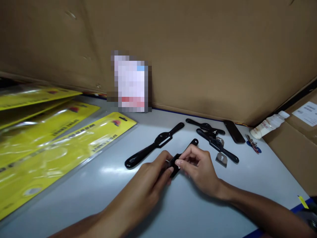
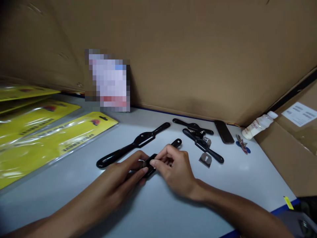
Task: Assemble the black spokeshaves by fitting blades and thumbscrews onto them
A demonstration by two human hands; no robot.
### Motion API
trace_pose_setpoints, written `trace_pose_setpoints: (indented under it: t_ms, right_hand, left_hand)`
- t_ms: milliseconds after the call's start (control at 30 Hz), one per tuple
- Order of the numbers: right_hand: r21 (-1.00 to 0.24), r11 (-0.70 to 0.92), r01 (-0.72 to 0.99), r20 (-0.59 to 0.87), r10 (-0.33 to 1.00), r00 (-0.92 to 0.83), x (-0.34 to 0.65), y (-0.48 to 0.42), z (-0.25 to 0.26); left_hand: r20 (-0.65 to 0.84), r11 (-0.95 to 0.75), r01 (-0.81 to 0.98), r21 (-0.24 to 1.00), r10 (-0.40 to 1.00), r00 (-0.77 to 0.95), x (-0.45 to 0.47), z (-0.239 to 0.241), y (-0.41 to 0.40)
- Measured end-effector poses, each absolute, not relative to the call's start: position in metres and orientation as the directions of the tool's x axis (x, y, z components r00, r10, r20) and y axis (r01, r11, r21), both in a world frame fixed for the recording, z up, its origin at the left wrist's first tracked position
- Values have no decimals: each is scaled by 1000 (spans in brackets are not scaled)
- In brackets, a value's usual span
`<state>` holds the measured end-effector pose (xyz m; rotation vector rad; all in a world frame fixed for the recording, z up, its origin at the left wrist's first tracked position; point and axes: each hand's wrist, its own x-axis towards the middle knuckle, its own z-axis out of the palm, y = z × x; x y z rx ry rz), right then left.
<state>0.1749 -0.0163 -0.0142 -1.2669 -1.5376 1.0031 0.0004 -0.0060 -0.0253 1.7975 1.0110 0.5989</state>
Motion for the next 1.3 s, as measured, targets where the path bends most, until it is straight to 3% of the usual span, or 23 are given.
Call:
trace_pose_setpoints:
  t_ms: [167, 367, 467, 633, 767, 933, 1033, 1167, 1233, 1300]
  right_hand:
    - [-938, 180, 297, 156, 982, -105, 173, -23, -13]
    - [-787, 407, 463, 315, 911, -265, 178, -32, -10]
    - [-671, 538, 510, 395, 842, -367, 184, -33, -9]
    - [-295, 760, 579, 545, 631, -552, 191, -29, -13]
    - [-115, 771, 626, 610, 552, -568, 191, -26, -16]
    - [22, 774, 632, 617, 487, -618, 188, -24, -16]
    - [-22, 757, 653, 600, 533, -597, 185, -25, -16]
    - [-202, 740, 642, 593, 614, -521, 181, -28, -16]
    - [-414, 671, 615, 555, 721, -414, 177, -29, -15]
    - [-696, 478, 536, 409, 877, -251, 174, -30, -14]
  left_hand:
    - [-106, -176, 423, 889, 819, 564, 2, -22, -6]
    - [-333, 43, 451, 891, 738, 587, 0, -18, -2]
    - [-284, 12, 418, 908, 751, 596, -1, -13, -1]
    - [-237, -31, 398, 917, 761, 604, -2, -7, -2]
    - [-227, -57, 414, 908, 765, 603, -3, -7, -3]
    - [-91, -229, 417, 879, 779, 620, -6, -12, -3]
    - [-75, -262, 438, 860, 784, 616, -6, -14, -4]
    - [-88, -259, 454, 853, 785, 613, -6, -14, -6]
    - [-95, -253, 453, 855, 782, 616, -6, -15, -7]
    - [-96, -244, 449, 859, 786, 611, -6, -16, -7]
